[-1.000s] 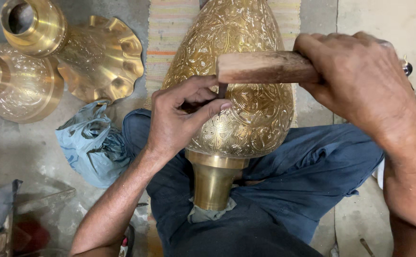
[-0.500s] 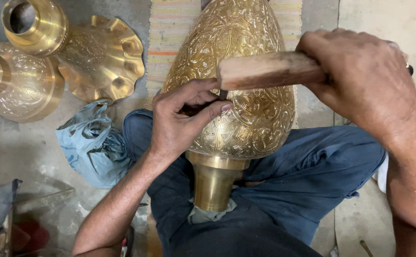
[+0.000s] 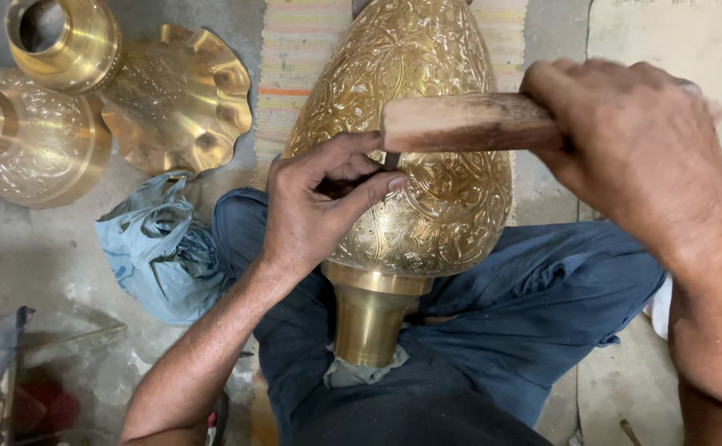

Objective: The person sits on the floor with a large engraved brass vessel held between the legs and works its decorated surface with a chisel, striking the chisel with a wooden mallet to chase and refine the embossed patterns, repositioning the chisel on different areas of the vessel.

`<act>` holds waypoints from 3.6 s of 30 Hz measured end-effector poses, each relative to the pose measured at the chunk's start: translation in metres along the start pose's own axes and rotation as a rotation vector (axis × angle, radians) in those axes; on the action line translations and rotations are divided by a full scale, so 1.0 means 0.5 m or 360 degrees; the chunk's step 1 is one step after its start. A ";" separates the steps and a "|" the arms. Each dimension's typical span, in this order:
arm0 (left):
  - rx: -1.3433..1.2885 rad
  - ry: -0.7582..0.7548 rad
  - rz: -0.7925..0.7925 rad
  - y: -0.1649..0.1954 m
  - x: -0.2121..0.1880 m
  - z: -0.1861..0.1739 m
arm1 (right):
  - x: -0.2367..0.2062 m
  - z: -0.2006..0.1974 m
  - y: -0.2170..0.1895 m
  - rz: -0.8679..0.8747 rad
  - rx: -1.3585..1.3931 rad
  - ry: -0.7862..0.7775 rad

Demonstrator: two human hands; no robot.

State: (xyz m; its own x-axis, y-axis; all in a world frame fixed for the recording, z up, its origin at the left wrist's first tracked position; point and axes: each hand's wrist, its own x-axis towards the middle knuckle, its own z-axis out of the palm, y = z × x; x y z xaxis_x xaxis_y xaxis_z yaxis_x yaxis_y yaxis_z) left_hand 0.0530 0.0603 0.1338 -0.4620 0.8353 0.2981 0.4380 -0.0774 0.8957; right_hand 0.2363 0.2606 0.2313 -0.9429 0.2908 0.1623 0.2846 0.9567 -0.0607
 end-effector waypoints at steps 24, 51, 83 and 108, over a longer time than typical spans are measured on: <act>-0.0067 0.0005 0.0046 -0.006 -0.007 0.001 | 0.003 0.010 0.010 0.0136 0.0341 0.0005; -0.0088 -0.0052 0.0076 -0.002 -0.001 -0.005 | -0.005 0.008 0.004 0.0155 0.0214 -0.0060; -0.0034 -0.0034 0.0155 -0.023 -0.012 0.000 | 0.007 -0.007 -0.020 0.0721 0.0352 -0.0486; -0.0012 -0.0003 -0.0194 0.011 -0.025 0.043 | -0.015 0.047 0.021 0.0151 -0.0096 0.0002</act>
State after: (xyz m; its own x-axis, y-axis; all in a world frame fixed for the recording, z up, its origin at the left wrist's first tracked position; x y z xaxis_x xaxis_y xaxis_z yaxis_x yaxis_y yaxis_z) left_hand 0.0776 0.0611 0.1278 -0.5100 0.8398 0.1862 0.3727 0.0207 0.9277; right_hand 0.2422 0.2683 0.2062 -0.9111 0.3799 0.1597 0.3823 0.9239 -0.0166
